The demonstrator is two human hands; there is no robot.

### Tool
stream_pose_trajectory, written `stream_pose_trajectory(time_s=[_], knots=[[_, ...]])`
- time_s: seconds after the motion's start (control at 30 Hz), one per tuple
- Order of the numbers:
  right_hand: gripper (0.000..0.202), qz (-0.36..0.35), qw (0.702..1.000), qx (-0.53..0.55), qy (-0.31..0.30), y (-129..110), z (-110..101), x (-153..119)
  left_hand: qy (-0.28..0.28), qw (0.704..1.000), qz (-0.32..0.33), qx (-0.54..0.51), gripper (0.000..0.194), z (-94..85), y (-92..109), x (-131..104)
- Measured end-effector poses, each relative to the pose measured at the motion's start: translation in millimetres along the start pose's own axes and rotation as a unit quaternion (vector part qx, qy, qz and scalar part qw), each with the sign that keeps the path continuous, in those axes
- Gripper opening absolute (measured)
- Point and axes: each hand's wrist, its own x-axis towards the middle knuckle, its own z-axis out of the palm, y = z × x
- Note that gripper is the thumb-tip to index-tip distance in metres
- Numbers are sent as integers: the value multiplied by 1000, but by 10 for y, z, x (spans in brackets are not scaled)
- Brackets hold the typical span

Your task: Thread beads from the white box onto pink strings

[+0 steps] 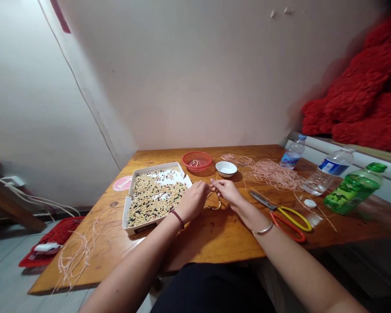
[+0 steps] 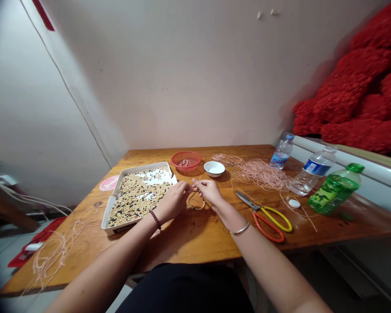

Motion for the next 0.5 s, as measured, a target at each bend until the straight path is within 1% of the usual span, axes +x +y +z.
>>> stream_pose_trajectory(time_s=[0.07,0.13,0.23,0.3,0.37,0.5], knots=[[46,46,998,18,-30,-5,-13,2,-15,994,-54,-92,19,43,-15,-7],[43,79,995,33,-47,-6,-26,4,-36,976,-102,-189,20,66,-21,-12],[39,102,992,57,-53,-11,-44,3,-60,944,-135,-296,24,68,-12,-13],[37,112,990,68,-57,-22,-58,2,-63,932,-147,-325,27,63,-8,-8],[37,121,988,78,-60,-33,-75,3,-64,928,-160,-331,29,65,-17,-2],[39,101,991,74,-39,-25,-86,12,-65,933,-169,-310,26,73,-37,-6]])
